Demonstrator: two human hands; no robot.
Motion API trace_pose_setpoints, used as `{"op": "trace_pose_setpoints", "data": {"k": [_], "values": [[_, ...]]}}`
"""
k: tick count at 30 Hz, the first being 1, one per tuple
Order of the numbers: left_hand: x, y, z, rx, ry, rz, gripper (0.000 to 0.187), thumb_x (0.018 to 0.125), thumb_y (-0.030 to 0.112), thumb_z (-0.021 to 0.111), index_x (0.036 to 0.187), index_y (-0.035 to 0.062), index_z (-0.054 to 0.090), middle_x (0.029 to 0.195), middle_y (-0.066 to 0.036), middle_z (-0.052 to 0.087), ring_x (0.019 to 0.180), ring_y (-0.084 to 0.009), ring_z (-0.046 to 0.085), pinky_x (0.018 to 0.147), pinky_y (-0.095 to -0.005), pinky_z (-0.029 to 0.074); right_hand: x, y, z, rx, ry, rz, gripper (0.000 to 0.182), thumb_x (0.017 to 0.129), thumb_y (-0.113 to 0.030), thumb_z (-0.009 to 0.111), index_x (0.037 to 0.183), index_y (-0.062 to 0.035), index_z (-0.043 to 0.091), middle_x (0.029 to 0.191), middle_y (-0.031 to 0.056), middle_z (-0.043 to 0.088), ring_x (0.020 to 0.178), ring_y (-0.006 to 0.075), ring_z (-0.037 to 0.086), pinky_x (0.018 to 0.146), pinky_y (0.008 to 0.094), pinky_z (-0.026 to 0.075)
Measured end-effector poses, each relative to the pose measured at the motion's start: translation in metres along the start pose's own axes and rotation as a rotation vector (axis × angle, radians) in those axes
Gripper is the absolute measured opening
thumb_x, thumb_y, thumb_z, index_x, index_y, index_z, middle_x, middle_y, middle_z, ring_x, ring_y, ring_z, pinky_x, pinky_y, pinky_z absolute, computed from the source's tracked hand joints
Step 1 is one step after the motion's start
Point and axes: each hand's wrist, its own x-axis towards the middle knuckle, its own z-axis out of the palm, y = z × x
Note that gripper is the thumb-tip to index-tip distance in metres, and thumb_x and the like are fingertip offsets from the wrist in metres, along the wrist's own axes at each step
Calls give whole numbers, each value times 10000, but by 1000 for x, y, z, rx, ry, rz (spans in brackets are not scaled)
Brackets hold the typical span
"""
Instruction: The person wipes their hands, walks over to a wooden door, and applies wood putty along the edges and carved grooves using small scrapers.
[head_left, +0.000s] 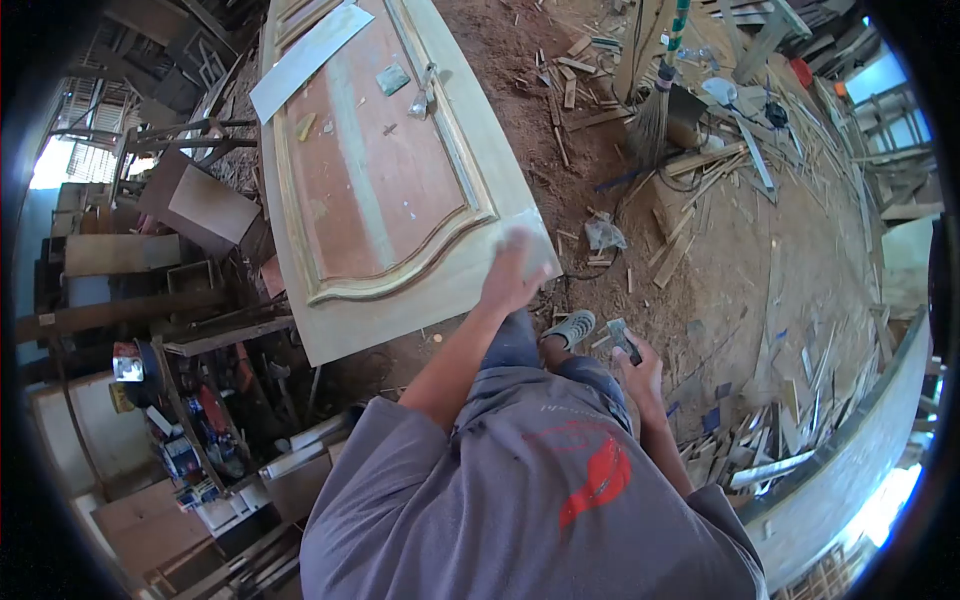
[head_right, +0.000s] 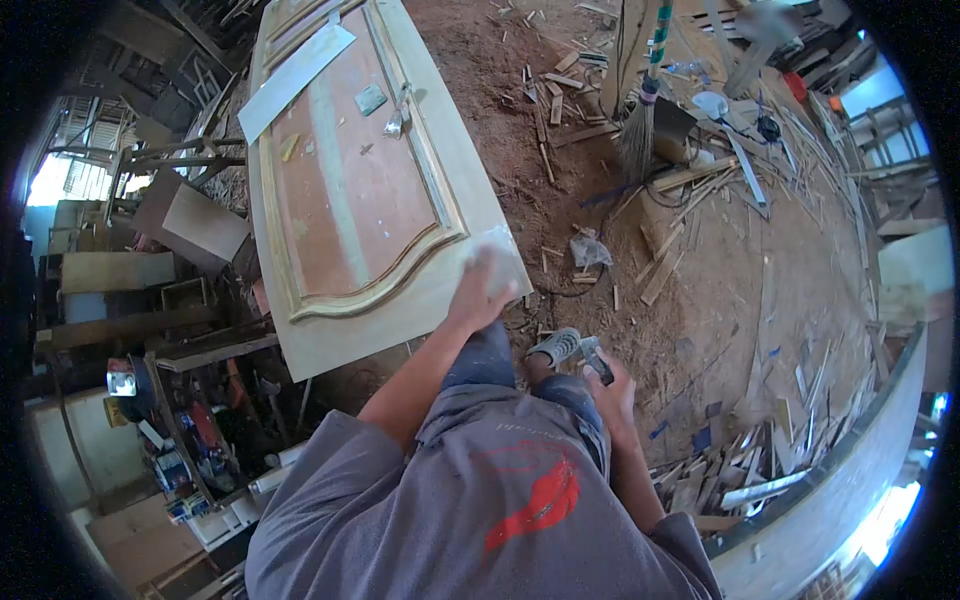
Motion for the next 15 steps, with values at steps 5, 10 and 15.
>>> {"op": "trace_pose_setpoints", "data": {"k": [5, 10, 15], "values": [[-8, -10, 30, 258, 243, -250, 892, 993, 493, 623, 1611, -70, 313, 1661, -423, 199, 1587, -544, 131, 1285, -635, 97, 26, -24, -45, -74, 36, 1, 481, 922, -171, 797, 1365, -17, 690, 1214, 144, 760, 1082, 196, 715, 984, 339, 535], [36, 3, 66, 414, 568, -750, 1043, 985, 604, 557, 1603, -161, 211, 1656, -401, 248, 1584, -531, 163, 1258, -702, 49, 63, -21, -87, -74, 73, -29, 484, 923, -139, 794, 1370, 6, 680, 1248, 151, 755, 1117, 186, 708, 1003, 328, 529], [105, 69, 117, -175, -68, 375, 919, 974, 528, 616, 1637, -13, 281, 1715, -320, 177, 1597, -528, 89, 1283, -644, 10, 127, -38, -127, -120, 24, -73, 482, 928, -145, 796, 1371, 2, 680, 1249, 158, 755, 1117, 181, 705, 1000, 332, 532]]}}
